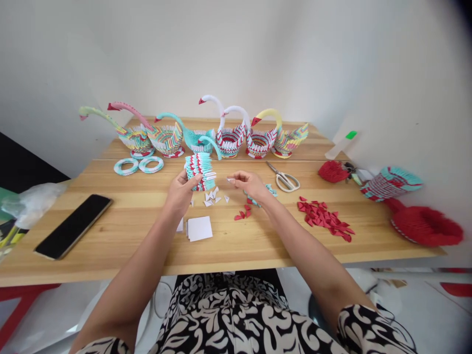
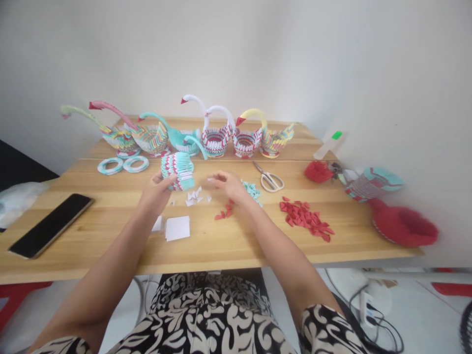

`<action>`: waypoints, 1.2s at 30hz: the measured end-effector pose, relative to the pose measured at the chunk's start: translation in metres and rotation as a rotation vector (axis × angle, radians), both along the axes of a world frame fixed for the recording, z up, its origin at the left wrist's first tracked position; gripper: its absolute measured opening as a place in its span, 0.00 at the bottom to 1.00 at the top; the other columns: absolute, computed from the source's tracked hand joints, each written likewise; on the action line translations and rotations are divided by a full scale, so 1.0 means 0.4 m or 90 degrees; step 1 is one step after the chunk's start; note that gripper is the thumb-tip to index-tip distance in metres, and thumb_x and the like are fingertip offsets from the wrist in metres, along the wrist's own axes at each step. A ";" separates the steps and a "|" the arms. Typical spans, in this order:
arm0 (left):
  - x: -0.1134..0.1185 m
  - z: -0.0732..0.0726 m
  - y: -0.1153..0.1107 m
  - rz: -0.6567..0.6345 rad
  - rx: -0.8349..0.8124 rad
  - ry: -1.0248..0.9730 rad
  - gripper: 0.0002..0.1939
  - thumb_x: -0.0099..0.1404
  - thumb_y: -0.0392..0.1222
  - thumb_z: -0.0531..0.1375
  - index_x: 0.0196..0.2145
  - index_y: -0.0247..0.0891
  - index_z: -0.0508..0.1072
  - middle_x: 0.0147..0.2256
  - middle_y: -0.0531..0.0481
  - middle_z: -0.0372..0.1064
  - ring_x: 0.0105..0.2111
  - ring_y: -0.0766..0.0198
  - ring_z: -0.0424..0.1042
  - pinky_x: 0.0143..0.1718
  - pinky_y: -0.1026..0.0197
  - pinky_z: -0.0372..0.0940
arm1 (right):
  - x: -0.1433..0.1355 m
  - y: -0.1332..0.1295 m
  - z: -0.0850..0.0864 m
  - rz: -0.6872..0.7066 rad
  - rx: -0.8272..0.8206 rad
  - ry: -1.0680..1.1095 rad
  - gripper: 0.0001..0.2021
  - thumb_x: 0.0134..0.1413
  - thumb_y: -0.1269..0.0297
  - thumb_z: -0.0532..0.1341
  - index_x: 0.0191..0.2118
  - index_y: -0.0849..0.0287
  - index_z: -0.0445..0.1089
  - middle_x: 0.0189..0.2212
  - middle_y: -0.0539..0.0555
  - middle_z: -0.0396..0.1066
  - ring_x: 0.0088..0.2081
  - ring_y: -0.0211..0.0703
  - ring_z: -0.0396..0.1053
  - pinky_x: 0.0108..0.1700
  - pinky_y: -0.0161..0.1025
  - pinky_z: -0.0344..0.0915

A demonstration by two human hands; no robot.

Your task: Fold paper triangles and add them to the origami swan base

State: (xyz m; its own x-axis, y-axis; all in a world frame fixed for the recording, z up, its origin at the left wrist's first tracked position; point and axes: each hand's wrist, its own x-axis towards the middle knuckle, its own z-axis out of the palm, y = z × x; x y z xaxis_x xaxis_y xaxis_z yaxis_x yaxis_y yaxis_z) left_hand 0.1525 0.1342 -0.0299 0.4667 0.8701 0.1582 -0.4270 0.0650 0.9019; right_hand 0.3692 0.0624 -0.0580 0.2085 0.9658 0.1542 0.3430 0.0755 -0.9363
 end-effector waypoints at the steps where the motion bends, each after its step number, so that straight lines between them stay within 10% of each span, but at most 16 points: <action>1: 0.000 0.000 -0.001 -0.003 -0.001 0.002 0.20 0.51 0.46 0.72 0.40 0.36 0.77 0.41 0.45 0.78 0.44 0.55 0.76 0.49 0.56 0.68 | -0.003 -0.011 0.004 -0.009 0.006 0.097 0.20 0.49 0.56 0.67 0.47 0.59 0.74 0.31 0.50 0.73 0.32 0.37 0.67 0.36 0.36 0.64; 15: 0.016 -0.006 -0.018 -0.032 -0.045 0.046 0.21 0.48 0.44 0.74 0.39 0.36 0.77 0.38 0.47 0.78 0.38 0.58 0.76 0.42 0.58 0.69 | -0.027 -0.068 0.016 0.015 0.047 0.445 0.18 0.41 0.56 0.74 0.39 0.55 0.74 0.31 0.46 0.68 0.33 0.31 0.68 0.44 0.35 0.73; 28: 0.015 -0.003 -0.030 -0.045 -0.003 0.087 0.20 0.50 0.47 0.73 0.39 0.36 0.77 0.38 0.46 0.78 0.38 0.56 0.76 0.42 0.57 0.68 | -0.037 -0.077 0.038 -0.041 0.061 0.344 0.18 0.42 0.51 0.71 0.33 0.58 0.70 0.38 0.51 0.75 0.38 0.38 0.71 0.42 0.37 0.71; 36: 0.016 -0.001 -0.035 -0.047 0.027 0.101 0.20 0.49 0.47 0.73 0.38 0.36 0.78 0.38 0.47 0.78 0.38 0.56 0.76 0.42 0.59 0.67 | -0.066 -0.086 0.060 -0.057 0.097 0.219 0.17 0.46 0.50 0.68 0.29 0.58 0.68 0.24 0.49 0.71 0.25 0.34 0.65 0.32 0.35 0.66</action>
State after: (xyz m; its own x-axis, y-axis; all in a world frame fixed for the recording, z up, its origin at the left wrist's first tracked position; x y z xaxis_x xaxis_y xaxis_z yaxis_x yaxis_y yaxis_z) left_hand 0.1588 0.1203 -0.0305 0.5517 0.8262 0.1137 -0.2749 0.0515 0.9601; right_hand 0.3428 0.0281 -0.0341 0.3555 0.9127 0.2015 0.0228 0.2071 -0.9781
